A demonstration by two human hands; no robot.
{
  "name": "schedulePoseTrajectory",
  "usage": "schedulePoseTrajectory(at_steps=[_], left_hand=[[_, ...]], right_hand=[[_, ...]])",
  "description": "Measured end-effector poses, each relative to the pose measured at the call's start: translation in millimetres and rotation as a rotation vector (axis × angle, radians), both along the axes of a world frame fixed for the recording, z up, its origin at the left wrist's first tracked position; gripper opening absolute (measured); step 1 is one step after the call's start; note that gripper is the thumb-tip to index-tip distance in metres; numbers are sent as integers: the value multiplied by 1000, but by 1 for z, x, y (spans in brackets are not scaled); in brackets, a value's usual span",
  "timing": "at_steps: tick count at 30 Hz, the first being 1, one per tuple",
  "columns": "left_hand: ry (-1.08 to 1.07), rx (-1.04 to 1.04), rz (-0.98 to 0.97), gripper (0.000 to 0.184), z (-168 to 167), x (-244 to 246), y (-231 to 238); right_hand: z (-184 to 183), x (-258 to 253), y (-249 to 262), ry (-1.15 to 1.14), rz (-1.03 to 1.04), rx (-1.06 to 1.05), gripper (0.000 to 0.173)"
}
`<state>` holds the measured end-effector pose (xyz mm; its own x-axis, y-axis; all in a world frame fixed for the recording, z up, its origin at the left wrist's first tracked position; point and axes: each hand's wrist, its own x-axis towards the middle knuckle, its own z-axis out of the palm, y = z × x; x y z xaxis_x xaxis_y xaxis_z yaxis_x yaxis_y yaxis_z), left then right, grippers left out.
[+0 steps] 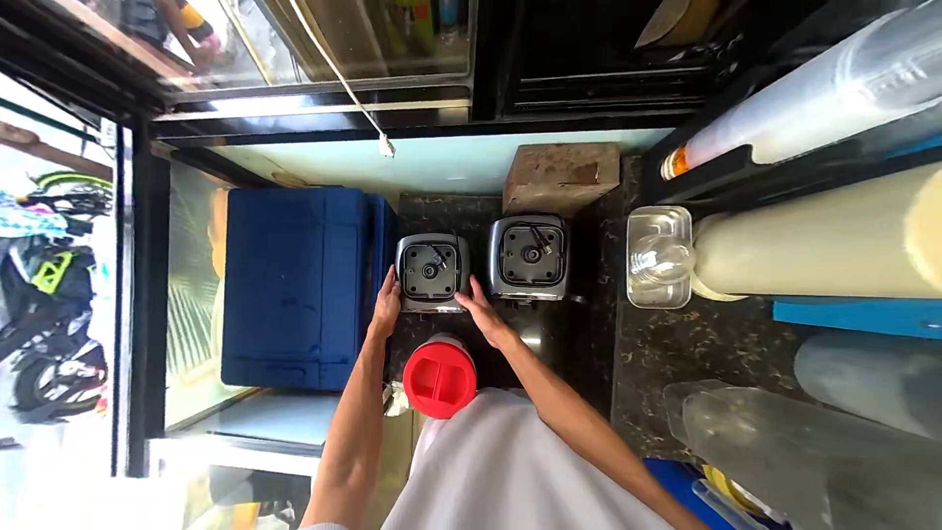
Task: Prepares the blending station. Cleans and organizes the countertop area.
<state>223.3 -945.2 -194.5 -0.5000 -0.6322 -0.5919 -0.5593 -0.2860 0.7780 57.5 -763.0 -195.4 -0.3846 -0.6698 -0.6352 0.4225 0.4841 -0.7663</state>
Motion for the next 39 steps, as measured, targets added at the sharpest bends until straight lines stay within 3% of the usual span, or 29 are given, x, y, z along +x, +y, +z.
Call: schedulePoseTrajectory(at_steps=[3, 4, 7, 10, 14, 17, 20, 22, 25, 26, 28, 31, 35, 39], left_hand=[[-295, 14, 91, 61, -10, 28, 33], [-373, 86, 99, 63, -4, 43, 50], [-322, 433, 164, 74, 21, 86, 101], [-172, 612, 400, 71, 26, 110, 118], [-195, 557, 516, 69, 25, 121, 113], [-191, 433, 527, 65, 20, 135, 98], [-190, 430, 476, 68, 17, 153, 87], [-283, 399, 379, 76, 19, 158, 74], [-496, 48, 201, 69, 47, 130, 40], [-456, -52, 188, 63, 53, 112, 25], [-227, -56, 179, 58, 51, 73, -3], [-39, 124, 73, 67, 12, 14, -42], [-58, 335, 12, 86, -61, -33, -67], [-67, 446, 112, 90, -45, -48, -64]], right_hand=[[10, 15, 36, -20, 46, 158, 62], [14, 26, 53, -77, 98, 253, 60], [-1, 67, 87, -438, 126, 376, 68], [-9, 80, 73, -496, 116, 351, 68], [-2, 83, 36, -448, 283, 361, 71], [-5, 104, 19, -489, 299, 324, 72], [-9, 123, 11, -518, 294, 349, 75], [-3, 124, 7, -413, 277, 414, 76], [24, 98, 7, 114, 36, 422, 58], [31, 81, 4, 275, -53, 376, 54], [46, 50, -3, 395, -130, 273, 57], [43, 17, -36, 246, -167, 167, 64], [-12, -11, -53, -10, -270, 102, 75], [-20, -2, -50, -69, -237, 114, 84]])
